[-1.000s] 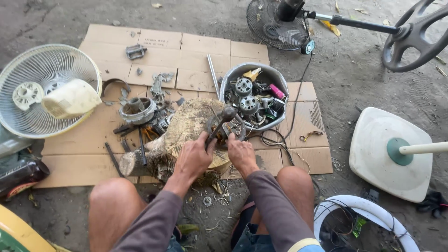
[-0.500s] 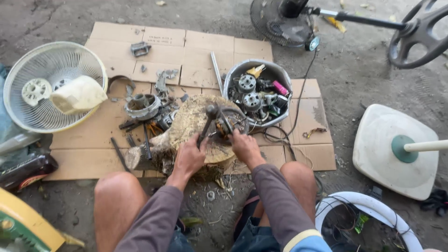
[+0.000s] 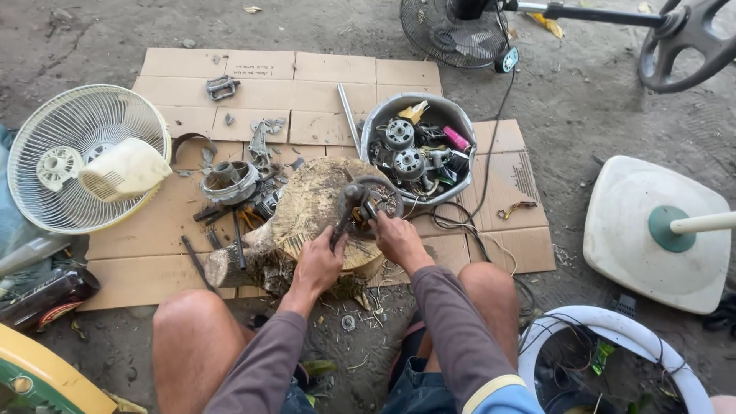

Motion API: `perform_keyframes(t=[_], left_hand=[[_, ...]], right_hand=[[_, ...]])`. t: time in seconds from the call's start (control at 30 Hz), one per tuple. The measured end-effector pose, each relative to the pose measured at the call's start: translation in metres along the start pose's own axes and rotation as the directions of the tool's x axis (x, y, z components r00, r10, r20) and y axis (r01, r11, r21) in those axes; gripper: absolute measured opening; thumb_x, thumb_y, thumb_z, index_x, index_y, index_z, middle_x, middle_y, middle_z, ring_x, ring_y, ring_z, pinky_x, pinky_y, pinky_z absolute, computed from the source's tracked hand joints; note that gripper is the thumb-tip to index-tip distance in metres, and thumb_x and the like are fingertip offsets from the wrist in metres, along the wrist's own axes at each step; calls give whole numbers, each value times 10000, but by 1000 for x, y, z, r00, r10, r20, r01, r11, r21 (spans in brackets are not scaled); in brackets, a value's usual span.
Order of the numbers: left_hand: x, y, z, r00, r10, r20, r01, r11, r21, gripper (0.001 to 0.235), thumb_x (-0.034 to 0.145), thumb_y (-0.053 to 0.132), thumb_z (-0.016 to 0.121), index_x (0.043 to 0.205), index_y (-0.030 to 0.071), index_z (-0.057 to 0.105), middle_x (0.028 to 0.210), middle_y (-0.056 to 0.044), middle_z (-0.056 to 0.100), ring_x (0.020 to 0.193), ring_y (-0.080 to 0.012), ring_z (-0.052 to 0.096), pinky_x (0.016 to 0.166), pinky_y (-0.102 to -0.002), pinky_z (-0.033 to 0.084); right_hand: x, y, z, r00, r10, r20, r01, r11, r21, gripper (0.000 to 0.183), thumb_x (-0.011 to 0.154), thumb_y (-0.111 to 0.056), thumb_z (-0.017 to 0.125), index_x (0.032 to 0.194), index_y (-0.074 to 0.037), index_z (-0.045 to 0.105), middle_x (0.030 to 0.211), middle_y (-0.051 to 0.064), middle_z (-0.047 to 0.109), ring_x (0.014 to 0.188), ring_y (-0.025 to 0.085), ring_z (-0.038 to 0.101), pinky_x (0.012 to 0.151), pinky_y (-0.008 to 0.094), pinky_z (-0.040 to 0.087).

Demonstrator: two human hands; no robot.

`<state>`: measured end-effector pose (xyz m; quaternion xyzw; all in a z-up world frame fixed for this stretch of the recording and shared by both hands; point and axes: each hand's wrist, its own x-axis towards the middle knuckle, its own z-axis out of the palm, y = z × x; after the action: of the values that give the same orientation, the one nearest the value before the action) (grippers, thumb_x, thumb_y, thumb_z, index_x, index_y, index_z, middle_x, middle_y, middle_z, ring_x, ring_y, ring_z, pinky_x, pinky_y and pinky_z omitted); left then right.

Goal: The person uses a hammer and a metal rod to strike and separate a circular metal component on a wooden stump. They repeatedly hit the part to loosen it, then use their hands to pull the separated pieces apart.

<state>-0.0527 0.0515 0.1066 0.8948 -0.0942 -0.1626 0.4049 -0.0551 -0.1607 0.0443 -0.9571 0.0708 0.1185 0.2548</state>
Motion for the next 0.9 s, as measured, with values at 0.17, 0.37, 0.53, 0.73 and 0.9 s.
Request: perform_keyframes(t=[0.17,0.37,0.53,0.73,0.9], left_hand=[[6,4,-16,995,-13,-96,18,999,50,355,1075,375,505,1043,64,673,678,-183,692,514,-288,660,602,-436,588],[19,-31,-14,949,-191,-250,223,969,106,347,1060,273,500,1146,-38,627,770,-187,686,678,-341,700,684,-468,573],[29,-84,-5,928,-238,-287,322,900,294,378,1018,280,555,1242,-18,618,955,-206,685,880,-384,733,778,-542,584],[39,-93,13,937,-124,-325,253,884,392,438,1008,351,577,1328,51,583,1190,-239,613,1090,-422,664,905,-593,539],[46,-5,13,979,160,-125,-93,902,421,697,1003,515,577,1515,70,419,1352,-278,515,1279,-403,550,1117,-569,406]], right_hand=[[2,-6,4,998,-20,-60,14,995,-99,356,1052,-444,388,1030,-120,534,805,261,708,864,502,736,804,608,584],[-8,-23,-22,975,22,-219,-45,994,-99,419,1082,-447,322,1041,-138,603,758,254,714,823,481,749,785,585,586],[-25,-37,-72,934,270,-236,-207,943,261,442,1040,-474,405,1066,-115,662,824,319,713,915,526,711,817,651,540],[-36,-49,-99,906,354,-232,-235,877,418,445,1024,-489,431,1040,-123,683,886,278,732,965,514,699,851,646,526],[-23,-41,-88,921,330,-206,-217,876,430,468,1027,-485,436,1075,-101,700,917,293,733,983,534,689,866,663,507]])
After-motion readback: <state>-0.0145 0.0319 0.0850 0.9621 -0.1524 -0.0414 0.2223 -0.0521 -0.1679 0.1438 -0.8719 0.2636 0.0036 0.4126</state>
